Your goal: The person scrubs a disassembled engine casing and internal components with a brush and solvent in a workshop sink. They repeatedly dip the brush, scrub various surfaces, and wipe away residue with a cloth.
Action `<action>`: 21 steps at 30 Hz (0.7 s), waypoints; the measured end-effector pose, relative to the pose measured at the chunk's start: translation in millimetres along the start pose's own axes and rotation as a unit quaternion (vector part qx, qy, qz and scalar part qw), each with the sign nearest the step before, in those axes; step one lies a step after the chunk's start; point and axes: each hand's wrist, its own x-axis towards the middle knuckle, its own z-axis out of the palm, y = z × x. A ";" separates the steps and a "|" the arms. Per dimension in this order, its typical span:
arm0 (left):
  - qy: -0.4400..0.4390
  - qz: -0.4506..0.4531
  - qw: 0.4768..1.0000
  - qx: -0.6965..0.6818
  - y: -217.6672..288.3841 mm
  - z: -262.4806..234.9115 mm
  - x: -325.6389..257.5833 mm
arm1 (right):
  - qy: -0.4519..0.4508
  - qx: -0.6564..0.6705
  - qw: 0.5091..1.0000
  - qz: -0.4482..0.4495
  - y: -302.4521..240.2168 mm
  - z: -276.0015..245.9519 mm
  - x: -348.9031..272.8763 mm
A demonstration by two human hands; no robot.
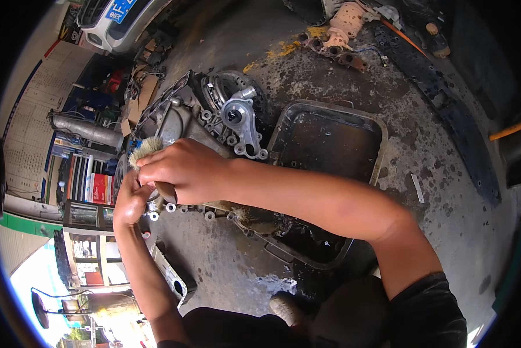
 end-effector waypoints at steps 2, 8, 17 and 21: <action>0.003 0.006 1.000 -0.024 -1.4 -1.9 -5.1 | 0.086 -0.012 0.994 0.069 26.7 -7.4 -12.6; 0.000 0.004 0.999 -0.046 -7.3 -7.4 -6.1 | 0.300 0.092 0.891 0.327 59.1 -55.8 -38.7; 0.021 0.024 0.999 -0.021 -16.9 -11.3 -10.9 | 0.099 0.080 0.899 0.418 23.6 -41.9 -86.9; 0.041 -0.002 0.999 -0.021 -27.8 -13.4 -15.2 | 0.208 0.135 0.897 0.365 35.6 -56.1 -30.3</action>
